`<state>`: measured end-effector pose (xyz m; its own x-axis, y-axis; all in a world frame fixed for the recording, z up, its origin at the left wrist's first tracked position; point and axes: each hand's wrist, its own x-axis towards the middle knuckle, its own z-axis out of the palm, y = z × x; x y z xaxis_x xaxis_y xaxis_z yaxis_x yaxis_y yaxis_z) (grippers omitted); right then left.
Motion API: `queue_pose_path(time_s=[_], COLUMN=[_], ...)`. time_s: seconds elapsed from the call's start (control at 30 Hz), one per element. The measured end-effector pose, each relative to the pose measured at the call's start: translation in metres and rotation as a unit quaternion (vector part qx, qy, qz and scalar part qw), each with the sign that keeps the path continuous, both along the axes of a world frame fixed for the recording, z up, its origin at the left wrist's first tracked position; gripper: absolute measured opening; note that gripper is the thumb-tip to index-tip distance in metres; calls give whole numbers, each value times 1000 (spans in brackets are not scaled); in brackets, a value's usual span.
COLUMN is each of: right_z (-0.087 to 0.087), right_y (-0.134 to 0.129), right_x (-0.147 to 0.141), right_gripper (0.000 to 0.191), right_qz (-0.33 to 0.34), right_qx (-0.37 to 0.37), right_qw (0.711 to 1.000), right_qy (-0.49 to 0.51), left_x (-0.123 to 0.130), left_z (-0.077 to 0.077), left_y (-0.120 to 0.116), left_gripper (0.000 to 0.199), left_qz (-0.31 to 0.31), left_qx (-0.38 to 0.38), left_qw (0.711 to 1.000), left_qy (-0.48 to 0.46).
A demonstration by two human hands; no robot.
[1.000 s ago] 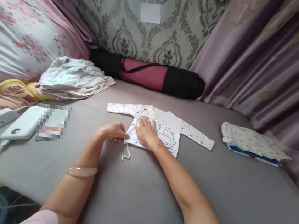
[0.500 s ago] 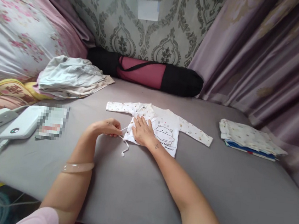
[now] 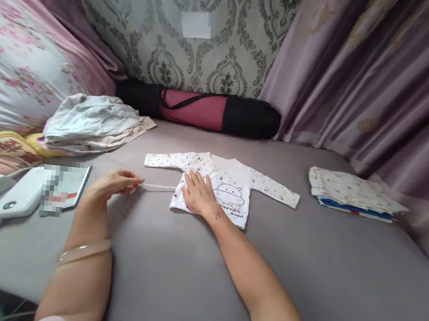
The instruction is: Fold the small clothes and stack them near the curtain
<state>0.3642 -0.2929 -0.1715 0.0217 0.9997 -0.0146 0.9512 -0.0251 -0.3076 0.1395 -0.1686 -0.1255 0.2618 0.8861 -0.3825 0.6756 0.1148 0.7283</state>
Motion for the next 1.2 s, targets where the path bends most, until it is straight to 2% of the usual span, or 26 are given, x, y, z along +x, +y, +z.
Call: queue_pose_path(time_s=[0.1, 0.17, 0.23, 0.33, 0.4, 0.5, 0.57, 0.63, 0.7, 0.77, 0.83, 0.97, 1.07, 1.2], right_z=[3, 8, 15, 27, 34, 41, 42, 39, 34, 27, 19, 5, -3, -5], right_y=[-3, -4, -4, -4, -6, -11, -16, -19, -20, -20, -20, -19, -18, -18], right_x=[1, 4, 12, 31, 47, 71, 84, 92, 94, 89, 80, 56, 46, 44], right_gripper=[60, 61, 61, 59, 57, 55, 55, 53, 52, 51, 50, 57, 66, 67], right_qz=[8, 8, -21, -118, -180, -241, -271, -290, -288, -259, -212, -146, -144, -149], right_qx=[7, 14, 36, 94, 111, 105, 102, 102, 101, 91, 69, 9, -28, -40], right_qw=[1000, 998, 994, 977, 962, 945, 936, 932, 936, 950, 968, 988, 989, 988], right_qy=[28, 62, 101, 150, 172, 192, 199, 193, 173, 146, 115, 45, 15, -9], left_x=[0, 7, 22, 55, 79, 108, 116, 115, 108, 98, 90, 87, 89, 88], left_z=[-6, -8, -7, -2, 2, 6, 5, 0, -7, -14, -17, -12, -7, -8], left_y=[4, 4, 1, -17, -37, -66, -75, -73, -62, -50, -42, -44, -49, -49], left_gripper=[18, 15, 13, 15, 18, 25, 30, 30, 26, 19, 16, 22, 30, 32], left_qz=[23, 29, 23, -25, -90, -238, -267, -212, -129, -87, -96, -142, -180, -214], left_qx=[63, 160, 257, 354, 380, 349, 334, 354, 361, 310, 221, 65, 14, -19], left_qw=[997, 984, 963, 935, 918, 887, 881, 896, 921, 945, 962, 983, 979, 973], left_qy=[32, 68, 83, 12, -75, -188, -201, -163, -67, 54, 126, 95, 90, 84])
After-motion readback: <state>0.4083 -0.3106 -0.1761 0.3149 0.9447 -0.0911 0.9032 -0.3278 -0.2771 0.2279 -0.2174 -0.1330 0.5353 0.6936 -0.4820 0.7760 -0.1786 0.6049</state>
